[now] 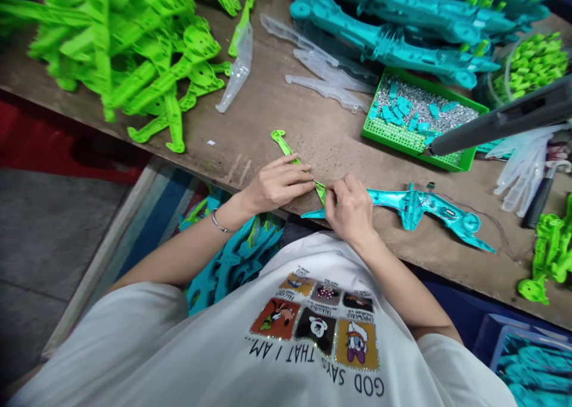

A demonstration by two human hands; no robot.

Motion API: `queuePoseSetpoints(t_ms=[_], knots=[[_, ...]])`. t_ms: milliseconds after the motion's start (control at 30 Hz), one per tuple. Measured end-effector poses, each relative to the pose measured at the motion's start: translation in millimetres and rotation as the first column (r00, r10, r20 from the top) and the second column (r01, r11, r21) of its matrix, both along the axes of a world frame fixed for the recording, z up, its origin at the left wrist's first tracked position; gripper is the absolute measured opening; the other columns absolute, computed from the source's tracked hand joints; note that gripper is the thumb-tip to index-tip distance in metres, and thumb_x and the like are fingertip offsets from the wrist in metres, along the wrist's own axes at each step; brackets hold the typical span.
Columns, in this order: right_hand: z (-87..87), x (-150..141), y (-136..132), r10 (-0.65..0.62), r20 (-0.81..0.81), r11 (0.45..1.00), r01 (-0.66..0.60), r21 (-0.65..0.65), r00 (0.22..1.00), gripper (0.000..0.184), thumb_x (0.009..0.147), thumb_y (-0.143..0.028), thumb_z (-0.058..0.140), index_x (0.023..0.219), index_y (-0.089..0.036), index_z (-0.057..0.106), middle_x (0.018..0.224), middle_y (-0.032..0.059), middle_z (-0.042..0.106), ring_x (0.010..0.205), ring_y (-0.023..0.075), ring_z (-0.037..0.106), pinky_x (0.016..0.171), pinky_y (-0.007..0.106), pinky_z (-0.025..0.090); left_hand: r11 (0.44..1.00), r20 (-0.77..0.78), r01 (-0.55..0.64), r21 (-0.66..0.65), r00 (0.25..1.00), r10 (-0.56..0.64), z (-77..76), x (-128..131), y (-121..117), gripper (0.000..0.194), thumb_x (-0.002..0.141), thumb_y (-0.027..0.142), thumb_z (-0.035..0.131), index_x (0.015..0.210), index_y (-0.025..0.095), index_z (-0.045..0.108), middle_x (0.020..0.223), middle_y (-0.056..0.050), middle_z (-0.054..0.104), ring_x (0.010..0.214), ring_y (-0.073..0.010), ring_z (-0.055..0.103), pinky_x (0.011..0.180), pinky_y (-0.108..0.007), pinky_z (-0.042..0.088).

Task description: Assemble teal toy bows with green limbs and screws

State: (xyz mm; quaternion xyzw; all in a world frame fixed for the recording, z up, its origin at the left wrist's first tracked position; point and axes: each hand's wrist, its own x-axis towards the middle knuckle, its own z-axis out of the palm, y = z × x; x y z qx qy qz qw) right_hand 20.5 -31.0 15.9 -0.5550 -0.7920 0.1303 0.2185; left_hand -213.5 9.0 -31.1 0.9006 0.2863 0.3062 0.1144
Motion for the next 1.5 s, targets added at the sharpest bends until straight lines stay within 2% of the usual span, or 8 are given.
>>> queuePoseSetpoints(t_ms=[267, 433, 633, 867, 1033, 1167, 1300, 1500], knots=[[5.8, -5, 0, -0.036, 0.141, 0.999, 0.04, -0.03, 0.989, 0.017, 0.097, -0.026, 0.056, 0.089, -0.02, 0.071, 0.09, 0.0081, 0.068, 0.074, 0.0197, 0.059, 0.062, 0.032, 0.036, 1.0, -0.116, 0.001, 0.012, 0.993, 0.001, 3.9, 1, -2, 0.024, 0.103, 0.02, 0.055, 0.116, 0.028, 0.074, 0.118, -0.005, 0.078, 0.123, -0.0195, 0.069, 0.121, -0.05, 0.047], [5.7, -10, 2, -0.075, 0.215, 0.997, 0.08, -0.011, 0.974, 0.015, 0.093, -0.026, 0.06, 0.085, -0.02, 0.071, 0.087, 0.0076, 0.069, 0.066, 0.0177, 0.057, 0.057, 0.032, 0.025, 0.999, -0.089, 0.023, 0.03, 0.996, -0.02, 2.8, -1, -4, 0.024, 0.102, 0.019, 0.056, 0.116, 0.027, 0.073, 0.122, -0.006, 0.076, 0.127, -0.0203, 0.066, 0.122, -0.051, 0.045], [12.5, -11, 7, -0.046, 0.283, 0.992, 0.078, -0.102, 0.958, 0.018, 0.093, -0.028, 0.06, 0.082, -0.02, 0.072, 0.085, 0.0083, 0.068, 0.062, 0.0166, 0.052, 0.057, 0.033, 0.018, 0.994, -0.044, 0.063, 0.084, 0.997, -0.06, 2.1, -6, -2, 0.023, 0.1, 0.017, 0.06, 0.117, 0.025, 0.073, 0.123, -0.007, 0.077, 0.127, -0.0204, 0.067, 0.122, -0.052, 0.045], [26.5, 2, 14, 0.054, 0.243, 0.981, -0.006, -0.193, 0.969, 0.017, 0.089, -0.026, 0.062, 0.089, -0.023, 0.079, 0.089, 0.0072, 0.07, 0.065, 0.0178, 0.054, 0.058, 0.033, 0.021, 0.997, -0.118, 0.016, 0.079, 0.993, -0.007, 5.0, -2, -2, 0.022, 0.101, 0.019, 0.057, 0.113, 0.026, 0.074, 0.118, -0.005, 0.077, 0.124, -0.0202, 0.068, 0.119, -0.051, 0.048], [25.0, -3, 7, 0.058, 0.331, 0.993, -0.02, -0.115, 0.942, 0.023, 0.097, -0.029, 0.057, 0.087, -0.02, 0.075, 0.09, 0.0086, 0.068, 0.067, 0.0178, 0.054, 0.057, 0.034, 0.02, 0.996, -0.126, 0.003, 0.087, 0.992, 0.008, 7.1, 1, -4, 0.021, 0.1, 0.019, 0.058, 0.112, 0.026, 0.074, 0.118, -0.006, 0.076, 0.121, -0.0207, 0.069, 0.118, -0.051, 0.048], [20.3, -5, 0, 0.087, 0.367, 0.996, -0.07, -0.059, 0.926, 0.026, 0.102, -0.026, 0.049, 0.092, -0.018, 0.073, 0.091, 0.0086, 0.067, 0.074, 0.0187, 0.056, 0.06, 0.034, 0.025, 0.99, -0.134, -0.001, 0.138, 0.991, 0.02, 7.9, 3, -5, 0.018, 0.1, 0.019, 0.059, 0.109, 0.023, 0.074, 0.116, -0.006, 0.076, 0.118, -0.0209, 0.069, 0.117, -0.05, 0.049], [16.8, -2, -4, 0.135, 0.357, 0.991, -0.13, -0.037, 0.924, 0.028, 0.103, -0.024, 0.048, 0.093, -0.018, 0.072, 0.088, 0.0089, 0.067, 0.079, 0.0197, 0.058, 0.063, 0.034, 0.029, 0.98, -0.158, 0.002, 0.197, 0.987, 0.03, 8.1, 3, -5, 0.015, 0.099, 0.02, 0.06, 0.105, 0.021, 0.073, 0.111, -0.006, 0.076, 0.115, -0.0214, 0.069, 0.115, -0.049, 0.05], [16.8, 11, -11, 0.18, 0.257, 0.982, -0.188, 0.004, 0.949, 0.028, 0.104, -0.025, 0.049, 0.093, -0.019, 0.074, 0.083, 0.0073, 0.067, 0.078, 0.019, 0.06, 0.067, 0.032, 0.037, 0.992, -0.182, -0.018, 0.125, 0.982, 0.041, 10.1, 4, -6, 0.019, 0.1, 0.02, 0.057, 0.106, 0.025, 0.074, 0.113, -0.005, 0.076, 0.116, -0.0202, 0.068, 0.116, -0.049, 0.049]])
